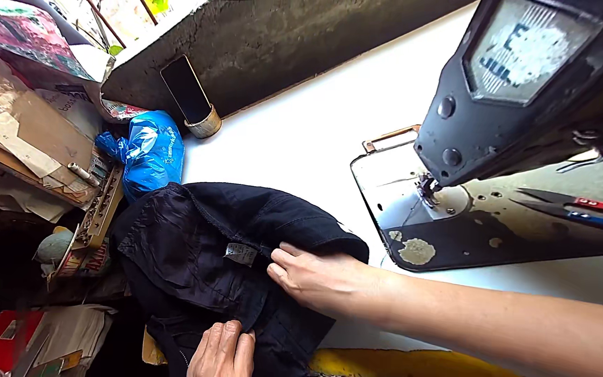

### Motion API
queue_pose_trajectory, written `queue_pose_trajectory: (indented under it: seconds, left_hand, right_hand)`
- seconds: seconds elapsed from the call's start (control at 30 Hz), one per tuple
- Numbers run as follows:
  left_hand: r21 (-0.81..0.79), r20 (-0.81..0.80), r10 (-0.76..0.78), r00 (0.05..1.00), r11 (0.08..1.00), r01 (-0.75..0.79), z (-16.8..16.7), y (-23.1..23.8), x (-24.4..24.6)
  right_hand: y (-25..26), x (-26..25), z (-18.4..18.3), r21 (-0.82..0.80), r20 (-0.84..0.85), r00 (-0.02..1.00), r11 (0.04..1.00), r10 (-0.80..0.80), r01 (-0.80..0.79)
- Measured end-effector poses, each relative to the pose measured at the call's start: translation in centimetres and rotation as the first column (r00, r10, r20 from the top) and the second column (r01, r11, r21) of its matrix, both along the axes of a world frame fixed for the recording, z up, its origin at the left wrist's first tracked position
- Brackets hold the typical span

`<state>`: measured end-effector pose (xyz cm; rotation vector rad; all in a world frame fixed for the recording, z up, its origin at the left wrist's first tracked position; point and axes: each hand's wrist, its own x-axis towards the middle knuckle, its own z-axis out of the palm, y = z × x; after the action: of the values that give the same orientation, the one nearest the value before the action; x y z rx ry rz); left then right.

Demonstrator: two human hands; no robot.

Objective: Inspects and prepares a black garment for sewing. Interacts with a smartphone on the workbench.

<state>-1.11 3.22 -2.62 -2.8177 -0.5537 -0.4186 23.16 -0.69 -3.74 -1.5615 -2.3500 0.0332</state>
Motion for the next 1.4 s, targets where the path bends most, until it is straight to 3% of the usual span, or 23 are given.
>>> queue_pose_trajectory:
  seconds: [0.07,0.13,0.3,0.37,0.47,0.5,0.7,0.83,0.97,1.07,1.13,1.27,1.4]
  left_hand:
    - [0.009,-0.015,-0.004,1.000,1.000,0.004,0.1,-0.1,-0.2]
    - [-0.001,-0.012,-0.013,1.000,1.000,0.013,0.1,-0.2,-0.4]
    - [-0.077,0.087,-0.009,0.996,0.997,0.015,-0.3,-0.6,-0.3]
    - [-0.075,0.091,0.002,0.996,0.997,0.005,-1.2,-1.0,0.0]
    - [-0.121,0.084,0.011,0.996,0.993,-0.001,-1.5,-1.0,0.1]
    - [-0.142,0.076,0.019,0.997,0.990,-0.008,-1.4,-0.8,0.0]
    - [-0.070,0.126,0.025,0.992,0.997,-0.016,-1.6,0.4,-0.1]
    - [-0.187,0.073,0.048,0.996,0.982,-0.033,-0.8,-1.2,-0.2]
    - [-0.149,-0.051,0.020,0.998,0.988,-0.028,-1.8,-2.6,-0.2]
    - [-0.331,-0.070,-0.033,0.997,0.944,0.008,0.2,-1.8,0.2]
    - [-0.454,-0.036,-0.073,0.997,0.890,0.048,1.8,-0.3,0.3]
    - [-0.330,0.116,-0.100,0.988,0.935,0.133,3.6,2.0,1.2]
    - [-0.440,0.306,-0.061,0.950,0.876,0.198,5.6,2.9,2.6]
  right_hand:
    - [0.3,0.6,0.5,-0.115,-0.101,0.993,0.991,0.053,-0.064]
    - [0.3,1.0,0.7,-0.092,-0.118,0.988,0.990,0.097,-0.108]
    - [-0.5,1.5,2.8,0.278,0.048,0.997,0.958,0.064,-0.075]
    - [-0.7,1.7,2.5,0.242,0.065,0.997,0.968,0.047,-0.062]
    - [-1.0,2.4,0.5,-0.023,-0.037,0.999,1.000,0.001,-0.002]
    - [-1.0,2.6,0.0,-0.041,-0.071,0.997,0.999,-0.014,0.011]
    - [-1.2,3.1,-2.6,0.204,-0.206,0.979,0.978,0.008,0.035]
    - [-1.4,3.4,-3.4,0.356,-0.159,0.987,0.933,0.013,0.045]
    - [-1.1,3.4,-3.5,0.347,-0.182,0.983,0.937,0.027,0.039]
    - [-0.9,3.9,-2.6,0.239,-0.246,0.967,0.971,0.068,-0.007]
    - [-0.9,4.2,-1.5,0.227,-0.285,0.954,0.974,0.096,-0.030]
    - [-1.8,3.8,1.1,0.408,-0.288,0.947,0.913,0.144,-0.014]
    - [-3.5,2.4,2.2,0.471,-0.216,0.965,0.882,0.146,-0.028]
